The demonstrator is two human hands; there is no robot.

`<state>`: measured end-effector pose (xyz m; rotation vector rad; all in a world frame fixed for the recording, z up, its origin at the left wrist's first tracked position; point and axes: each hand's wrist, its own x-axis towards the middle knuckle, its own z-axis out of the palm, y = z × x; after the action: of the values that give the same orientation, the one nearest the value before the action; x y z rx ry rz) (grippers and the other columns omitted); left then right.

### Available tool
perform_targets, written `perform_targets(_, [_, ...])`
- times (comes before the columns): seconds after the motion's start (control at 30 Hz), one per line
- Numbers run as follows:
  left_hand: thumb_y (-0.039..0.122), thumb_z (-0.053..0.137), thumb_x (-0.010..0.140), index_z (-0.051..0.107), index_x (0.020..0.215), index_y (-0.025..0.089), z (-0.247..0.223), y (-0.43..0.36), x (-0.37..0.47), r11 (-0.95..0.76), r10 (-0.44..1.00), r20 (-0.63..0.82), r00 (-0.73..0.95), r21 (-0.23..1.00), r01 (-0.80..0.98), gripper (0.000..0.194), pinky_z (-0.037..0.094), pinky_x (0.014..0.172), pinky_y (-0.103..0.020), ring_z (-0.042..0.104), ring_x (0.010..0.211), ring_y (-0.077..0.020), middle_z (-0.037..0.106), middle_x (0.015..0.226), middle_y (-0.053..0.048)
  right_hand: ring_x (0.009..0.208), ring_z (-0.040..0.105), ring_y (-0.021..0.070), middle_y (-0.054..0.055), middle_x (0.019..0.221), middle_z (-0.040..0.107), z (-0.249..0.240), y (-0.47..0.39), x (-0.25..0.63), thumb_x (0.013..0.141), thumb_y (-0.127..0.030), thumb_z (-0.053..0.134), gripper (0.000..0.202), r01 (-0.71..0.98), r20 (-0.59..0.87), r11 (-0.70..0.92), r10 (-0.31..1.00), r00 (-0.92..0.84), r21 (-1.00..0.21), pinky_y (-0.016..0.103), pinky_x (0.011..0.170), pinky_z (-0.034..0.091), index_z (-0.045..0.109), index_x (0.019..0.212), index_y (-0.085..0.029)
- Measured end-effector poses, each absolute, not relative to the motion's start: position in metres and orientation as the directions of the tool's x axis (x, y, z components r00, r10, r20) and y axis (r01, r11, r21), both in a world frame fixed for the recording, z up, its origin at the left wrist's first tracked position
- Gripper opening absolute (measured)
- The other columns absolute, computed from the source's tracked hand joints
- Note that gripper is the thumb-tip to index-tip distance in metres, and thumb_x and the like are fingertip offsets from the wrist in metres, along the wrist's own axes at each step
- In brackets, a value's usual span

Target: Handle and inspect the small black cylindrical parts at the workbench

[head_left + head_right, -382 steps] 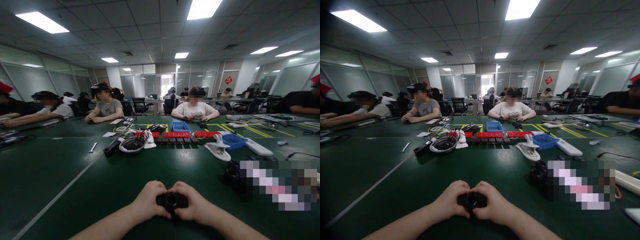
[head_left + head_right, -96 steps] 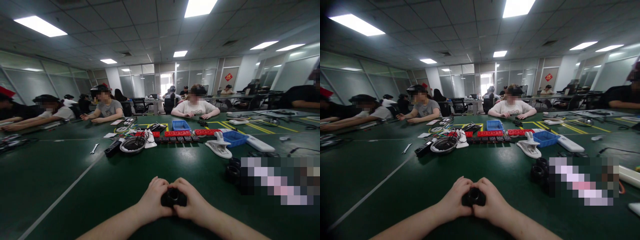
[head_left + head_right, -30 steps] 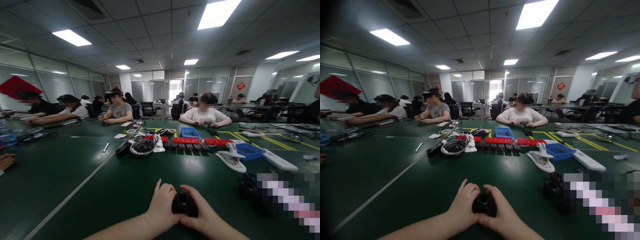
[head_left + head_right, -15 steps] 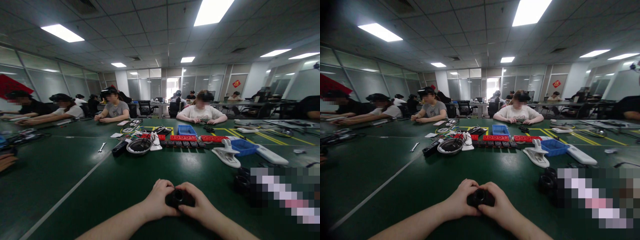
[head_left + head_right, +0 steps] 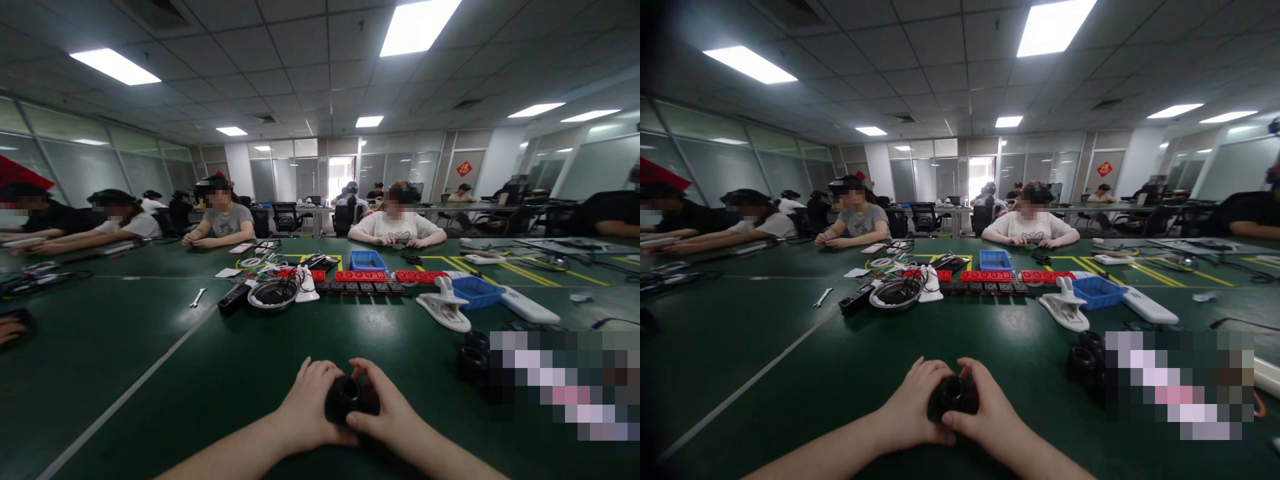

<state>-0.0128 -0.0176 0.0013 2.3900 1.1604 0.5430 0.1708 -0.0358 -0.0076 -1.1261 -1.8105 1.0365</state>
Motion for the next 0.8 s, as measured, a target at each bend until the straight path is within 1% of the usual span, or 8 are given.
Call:
perform_targets(0.07, [0.055, 0.077, 0.042, 0.058, 0.097, 0.02, 0.0, -0.023, -0.009, -0.53, 0.839, 0.187, 0.511, 0.494, 0.69, 0.068, 0.014, 0.102, -0.055, 0.049, 0.099, -0.0286, 0.054, 0.1, -0.006, 0.079, 0.051, 0.0201, 0.004, 0.091, 0.051, -0.009, -0.037, 0.166, 0.058, -0.029, 0.071, 0.056, 0.379, 0.162, 0.253, 0.953, -0.255, -0.89, 0.032, 0.069, 0.042, 0.043, 0.105, -0.017])
perform_targets(0.17, [0.049, 0.074, 0.052, 0.06, 0.083, 0.019, 0.002, -0.027, -0.003, -0.503, 0.862, 0.212, 0.461, 0.47, 0.725, 0.046, 0.017, 0.103, -0.052, 0.052, 0.091, -0.0251, 0.055, 0.089, -0.003, 0.072, 0.048, 0.0175, 0.0, 0.077, 0.049, -0.01, -0.037, 0.159, 0.059, -0.022, 0.068, 0.034, 0.477, 0.183, 0.251, 0.965, -0.186, -0.842, 0.029, 0.064, 0.039, 0.045, 0.084, -0.019])
perform_targets(0.3, [0.039, 0.073, 0.057, 0.061, 0.081, 0.02, 0.006, -0.026, -0.002, -0.506, 0.857, 0.202, 0.473, 0.496, 0.706, 0.034, 0.019, 0.102, -0.049, 0.052, 0.088, -0.0228, 0.055, 0.086, -0.002, 0.07, 0.048, 0.0166, 0.0, 0.077, 0.051, -0.009, -0.035, 0.159, 0.062, -0.017, 0.062, 0.024, 0.49, 0.208, 0.295, 0.952, -0.224, -0.82, 0.028, 0.062, 0.039, 0.047, 0.081, -0.019])
perform_targets(0.37, [0.038, 0.073, 0.057, 0.062, 0.083, 0.02, 0.006, -0.024, -0.003, -0.524, 0.844, 0.202, 0.496, 0.506, 0.686, 0.033, 0.021, 0.101, -0.048, 0.052, 0.089, -0.0227, 0.055, 0.088, -0.002, 0.074, 0.05, 0.0177, 0.001, 0.08, 0.053, -0.007, -0.034, 0.162, 0.062, -0.015, 0.06, 0.025, 0.468, 0.23, 0.335, 0.936, -0.267, -0.818, 0.029, 0.065, 0.04, 0.05, 0.085, -0.018])
perform_targets(0.5, [0.041, 0.074, 0.058, 0.064, 0.09, 0.021, 0.006, -0.015, -0.008, -0.58, 0.799, 0.195, 0.569, 0.498, 0.644, 0.039, 0.036, 0.089, -0.04, 0.049, 0.092, -0.0247, 0.055, 0.096, -0.004, 0.084, 0.051, 0.0195, 0.003, 0.088, 0.052, -0.001, -0.03, 0.171, 0.062, -0.014, 0.059, 0.03, 0.384, 0.292, 0.444, 0.872, -0.393, -0.81, 0.031, 0.073, 0.041, 0.056, 0.092, -0.018])
perform_targets(0.57, [0.045, 0.075, 0.056, 0.064, 0.095, 0.023, 0.006, -0.011, -0.01, -0.602, 0.776, 0.177, 0.605, 0.495, 0.627, 0.045, 0.039, 0.085, -0.038, 0.048, 0.095, -0.0259, 0.054, 0.1, -0.004, 0.086, 0.051, 0.0196, 0.004, 0.092, 0.05, 0.002, -0.027, 0.175, 0.063, -0.015, 0.058, 0.034, 0.338, 0.288, 0.462, 0.843, -0.454, -0.82, 0.031, 0.075, 0.042, 0.057, 0.097, -0.018])
perform_targets(0.7, [0.046, 0.074, 0.057, 0.058, 0.107, 0.025, 0.008, -0.011, -0.012, -0.611, 0.754, 0.134, 0.643, 0.501, 0.613, 0.056, 0.025, 0.098, -0.049, 0.046, 0.104, -0.0272, 0.052, 0.11, -0.005, 0.091, 0.051, 0.021, 0.005, 0.099, 0.05, 0.003, -0.027, 0.18, 0.066, -0.018, 0.059, 0.043, 0.309, 0.245, 0.442, 0.824, -0.511, -0.842, 0.034, 0.08, 0.041, 0.055, 0.108, -0.019])
perform_targets(0.8, [0.05, 0.075, 0.051, 0.055, 0.108, 0.023, 0.007, -0.017, -0.01, -0.586, 0.787, 0.165, 0.594, 0.502, 0.636, 0.066, 0.013, 0.103, -0.054, 0.047, 0.105, -0.0278, 0.052, 0.109, -0.006, 0.101, 0.047, 0.024, 0.008, 0.109, 0.047, -0.002, -0.032, 0.177, 0.062, -0.022, 0.067, 0.064, 0.33, 0.212, 0.379, 0.87, -0.445, -0.864, 0.037, 0.087, 0.038, 0.042, 0.121, -0.018])
